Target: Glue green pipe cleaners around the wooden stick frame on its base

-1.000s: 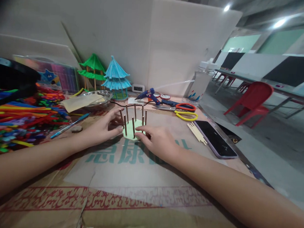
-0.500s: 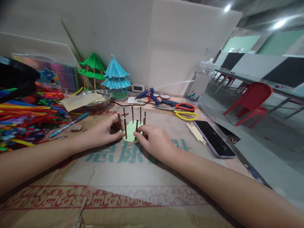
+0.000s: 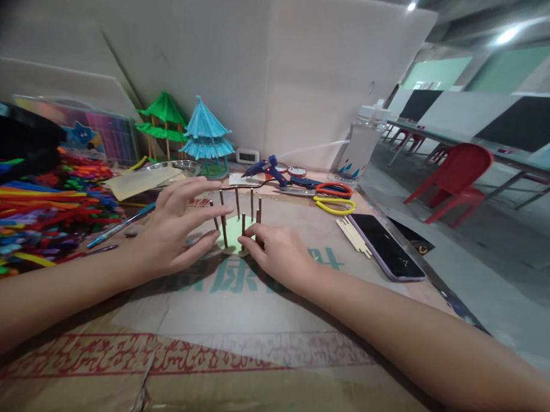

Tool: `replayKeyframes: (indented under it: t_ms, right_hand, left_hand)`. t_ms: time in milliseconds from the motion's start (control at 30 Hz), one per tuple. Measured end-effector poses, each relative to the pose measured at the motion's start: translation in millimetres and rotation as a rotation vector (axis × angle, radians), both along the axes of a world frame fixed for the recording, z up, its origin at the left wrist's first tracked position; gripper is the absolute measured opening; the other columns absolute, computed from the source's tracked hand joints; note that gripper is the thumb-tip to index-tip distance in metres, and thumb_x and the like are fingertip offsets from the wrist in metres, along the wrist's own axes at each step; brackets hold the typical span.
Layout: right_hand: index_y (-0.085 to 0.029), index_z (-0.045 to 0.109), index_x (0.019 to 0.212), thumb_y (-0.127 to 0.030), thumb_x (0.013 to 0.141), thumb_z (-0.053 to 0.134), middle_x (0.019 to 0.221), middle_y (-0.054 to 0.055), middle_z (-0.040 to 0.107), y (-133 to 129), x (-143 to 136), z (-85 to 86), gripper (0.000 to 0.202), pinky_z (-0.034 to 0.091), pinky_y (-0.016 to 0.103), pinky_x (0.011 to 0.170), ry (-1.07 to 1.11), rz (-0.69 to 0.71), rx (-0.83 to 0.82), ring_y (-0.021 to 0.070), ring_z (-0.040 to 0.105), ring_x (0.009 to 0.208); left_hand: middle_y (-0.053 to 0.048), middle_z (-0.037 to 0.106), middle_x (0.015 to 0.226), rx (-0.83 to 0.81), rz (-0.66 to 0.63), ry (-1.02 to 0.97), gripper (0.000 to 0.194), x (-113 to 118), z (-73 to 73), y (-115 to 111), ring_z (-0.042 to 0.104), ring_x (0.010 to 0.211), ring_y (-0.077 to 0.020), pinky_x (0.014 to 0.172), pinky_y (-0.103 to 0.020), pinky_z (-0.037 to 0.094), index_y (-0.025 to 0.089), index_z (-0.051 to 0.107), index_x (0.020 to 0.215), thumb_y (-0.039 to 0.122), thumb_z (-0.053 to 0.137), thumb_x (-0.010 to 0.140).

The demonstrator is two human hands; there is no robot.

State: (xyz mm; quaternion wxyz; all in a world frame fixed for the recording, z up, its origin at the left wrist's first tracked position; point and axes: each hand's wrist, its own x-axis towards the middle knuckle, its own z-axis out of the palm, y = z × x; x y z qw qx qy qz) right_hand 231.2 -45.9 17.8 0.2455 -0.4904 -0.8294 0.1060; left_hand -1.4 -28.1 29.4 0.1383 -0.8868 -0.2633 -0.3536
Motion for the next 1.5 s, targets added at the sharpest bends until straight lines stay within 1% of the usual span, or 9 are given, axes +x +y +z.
replayKeyframes:
  t_ms: [333,500,667,867,1000,1100,1200,1333,1500]
  right_hand:
    - [-0.02,0.07,0.093,-0.033,0.097,0.053,0.085,0.005,0.076,-0.6,1.5,-1.0,0.021,0.045,0.028,0.069,0.006,0.008,0.009,0.018,0.066,0.075]
    - [-0.019,0.07,0.093,-0.032,0.096,0.052,0.078,0.004,0.074,-0.3,0.6,-0.1,0.022,0.043,0.027,0.064,-0.014,-0.006,-0.023,0.0163,0.063,0.066]
    - [-0.02,0.07,0.094,-0.029,0.095,0.053,0.08,0.005,0.074,0.3,0.8,-1.4,0.02,0.043,0.027,0.065,-0.023,0.003,0.003,0.0169,0.065,0.069]
    - [-0.019,0.071,0.096,-0.028,0.096,0.052,0.082,0.005,0.075,1.4,2.2,-3.4,0.021,0.043,0.027,0.066,-0.006,0.015,-0.008,0.0173,0.066,0.07]
    - [-0.019,0.071,0.096,-0.027,0.095,0.053,0.081,0.004,0.075,1.8,2.9,-3.8,0.02,0.044,0.027,0.066,-0.005,0.023,-0.004,0.017,0.065,0.069]
    - [-0.019,0.071,0.095,-0.029,0.095,0.054,0.081,0.004,0.075,0.9,3.0,-4.0,0.02,0.044,0.027,0.066,-0.008,0.019,0.01,0.017,0.066,0.07]
    - [-0.019,0.07,0.093,-0.031,0.096,0.054,0.08,0.004,0.074,0.5,3.3,-4.4,0.021,0.044,0.027,0.065,-0.003,0.021,0.026,0.0168,0.065,0.068]
    - [-0.02,0.07,0.091,-0.032,0.097,0.053,0.081,0.004,0.074,1.5,3.9,-4.6,0.021,0.045,0.027,0.066,0.016,0.038,0.032,0.0167,0.065,0.07]
    - [-0.02,0.07,0.091,-0.032,0.096,0.054,0.082,0.004,0.075,1.2,3.3,-4.8,0.021,0.045,0.027,0.068,0.015,0.027,0.023,0.0169,0.066,0.071]
  left_hand:
    - [-0.011,0.045,0.146,0.022,0.033,-0.012,0.04,-0.2,-0.1,1.0,0.038,0.138,-0.0317,0.116,-0.056,0.03,0.026,0.055,0.126,0.023,0.061,0.087]
    - [-0.011,0.036,0.155,0.033,-0.028,0.057,0.057,3.6,-0.8,-0.3,0.028,0.146,-0.0344,0.119,-0.058,0.023,0.03,0.046,0.142,0.027,0.064,0.087]
    - [-0.009,0.033,0.158,-0.015,0.0,0.113,0.054,6.8,-0.4,-2.3,0.024,0.148,-0.0328,0.121,-0.059,0.018,0.032,0.047,0.142,0.033,0.061,0.09]
    - [-0.011,0.035,0.154,0.031,0.023,0.169,0.048,6.3,3.4,-2.3,0.026,0.146,-0.0324,0.121,-0.059,0.02,0.029,0.049,0.14,0.035,0.057,0.093]
    - [-0.012,0.035,0.155,0.03,0.026,0.191,0.05,7.4,5.3,-4.5,0.028,0.146,-0.0319,0.121,-0.058,0.02,0.029,0.046,0.142,0.036,0.057,0.093]
    - [-0.013,0.04,0.152,0.001,0.017,0.164,0.05,7.9,4.7,-5.3,0.031,0.145,-0.0313,0.121,-0.058,0.021,0.025,0.046,0.14,0.034,0.057,0.093]
    - [-0.015,0.045,0.148,0.017,0.013,0.119,0.045,6.5,4.2,-3.6,0.035,0.143,-0.0318,0.121,-0.057,0.023,0.02,0.05,0.133,0.033,0.058,0.091]
    - [-0.013,0.048,0.146,0.056,0.024,0.1,0.038,3.4,4.2,0.0,0.037,0.142,-0.032,0.121,-0.057,0.024,0.022,0.055,0.126,0.033,0.06,0.09]
    - [-0.014,0.049,0.145,0.055,0.027,0.112,0.041,3.6,3.3,-0.8,0.037,0.142,-0.0313,0.121,-0.056,0.023,0.02,0.053,0.128,0.033,0.06,0.09]
